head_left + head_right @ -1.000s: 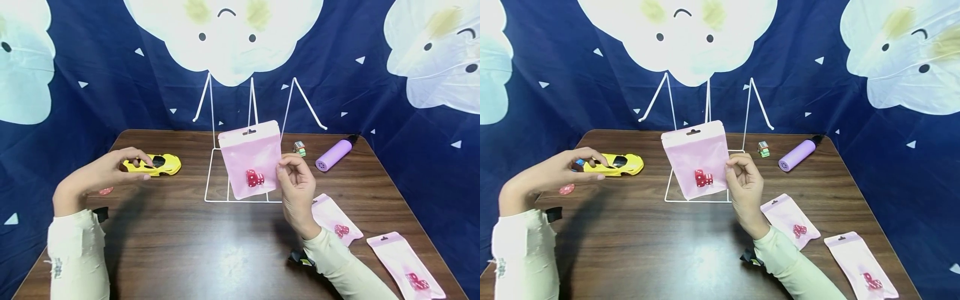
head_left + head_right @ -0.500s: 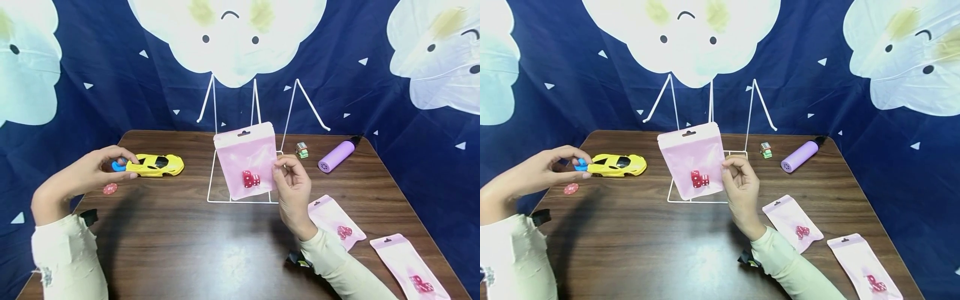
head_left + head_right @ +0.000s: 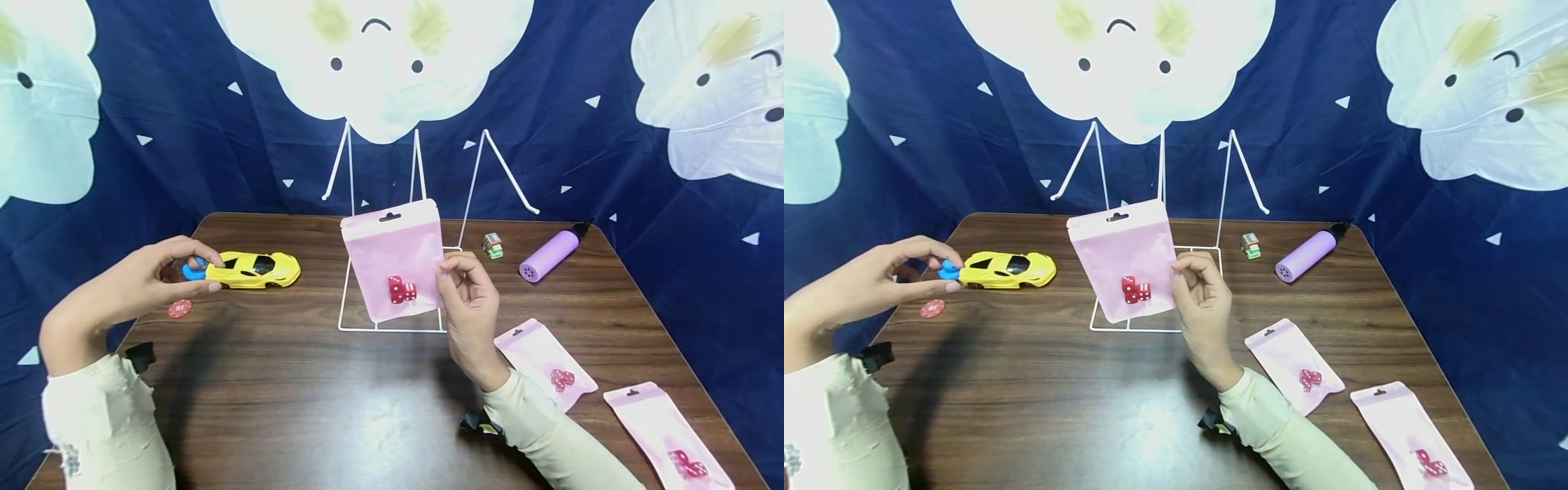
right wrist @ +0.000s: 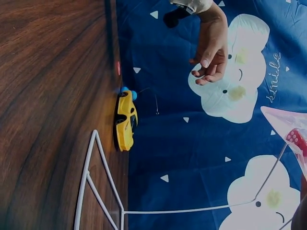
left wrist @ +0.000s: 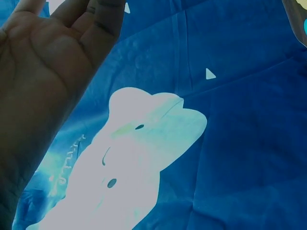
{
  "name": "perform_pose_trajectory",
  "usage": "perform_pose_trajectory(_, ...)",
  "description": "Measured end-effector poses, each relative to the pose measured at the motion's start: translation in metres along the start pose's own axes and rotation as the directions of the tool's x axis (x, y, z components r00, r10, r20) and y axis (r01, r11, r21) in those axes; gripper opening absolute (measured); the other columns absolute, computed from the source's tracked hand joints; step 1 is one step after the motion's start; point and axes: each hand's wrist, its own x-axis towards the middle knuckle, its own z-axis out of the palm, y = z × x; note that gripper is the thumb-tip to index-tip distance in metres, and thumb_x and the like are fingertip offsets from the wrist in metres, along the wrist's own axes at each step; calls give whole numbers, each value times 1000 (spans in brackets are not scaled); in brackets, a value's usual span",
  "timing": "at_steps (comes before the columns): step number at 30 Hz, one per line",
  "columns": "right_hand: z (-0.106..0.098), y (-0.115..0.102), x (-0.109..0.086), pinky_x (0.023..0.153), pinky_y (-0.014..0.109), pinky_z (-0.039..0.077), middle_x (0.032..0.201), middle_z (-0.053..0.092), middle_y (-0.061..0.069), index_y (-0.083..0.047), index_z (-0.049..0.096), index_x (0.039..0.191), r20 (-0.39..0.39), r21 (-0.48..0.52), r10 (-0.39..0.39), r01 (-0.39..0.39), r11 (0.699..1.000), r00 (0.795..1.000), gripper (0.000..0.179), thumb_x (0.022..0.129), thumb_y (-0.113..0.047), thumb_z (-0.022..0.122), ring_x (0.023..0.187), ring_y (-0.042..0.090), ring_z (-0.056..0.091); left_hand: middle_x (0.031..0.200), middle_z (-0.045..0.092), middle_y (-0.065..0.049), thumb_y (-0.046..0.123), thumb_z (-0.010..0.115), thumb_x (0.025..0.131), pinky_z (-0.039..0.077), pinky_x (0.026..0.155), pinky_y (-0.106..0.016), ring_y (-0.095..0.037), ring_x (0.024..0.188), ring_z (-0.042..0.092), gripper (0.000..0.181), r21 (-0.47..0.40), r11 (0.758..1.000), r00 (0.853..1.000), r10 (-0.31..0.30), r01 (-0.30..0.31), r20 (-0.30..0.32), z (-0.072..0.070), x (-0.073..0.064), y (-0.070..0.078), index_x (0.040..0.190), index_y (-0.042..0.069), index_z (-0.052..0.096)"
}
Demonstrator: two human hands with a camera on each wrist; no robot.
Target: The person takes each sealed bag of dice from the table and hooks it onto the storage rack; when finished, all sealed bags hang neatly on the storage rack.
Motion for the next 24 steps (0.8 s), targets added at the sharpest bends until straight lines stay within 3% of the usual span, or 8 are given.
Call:
perform_pose_trajectory(11,11,2,0,95,23,51,111,64,4,-15,74,104,-6,-21,37,-38,999,999,36,97,17,58,107,14,63,106,57,-4,4,87,90,44,62,-26,-15,78,52,38,50,999,1000,21,-20,-22,2,0,10,123,14,72)
perform_pose_trajectory(19,23,4,-4,90,21,53,112,65,5,-13,73,106,-16,0,70,-70,998,997,28,99,12,63,105,14,64,111,59,-3,3,88,89,49,66,-21,-12,83,55,39,63,996,998,62,-59,-32,3,0,18,123,14,72)
perform_pose_trajectory(24,31,8,-5,94,22,53,112,66,3,-15,73,105,-22,18,87,-87,996,996,34,98,16,59,109,13,65,113,59,-4,5,88,89,49,68,-19,-11,84,55,38,58,997,999,45,-44,-27,3,1,20,123,14,72)
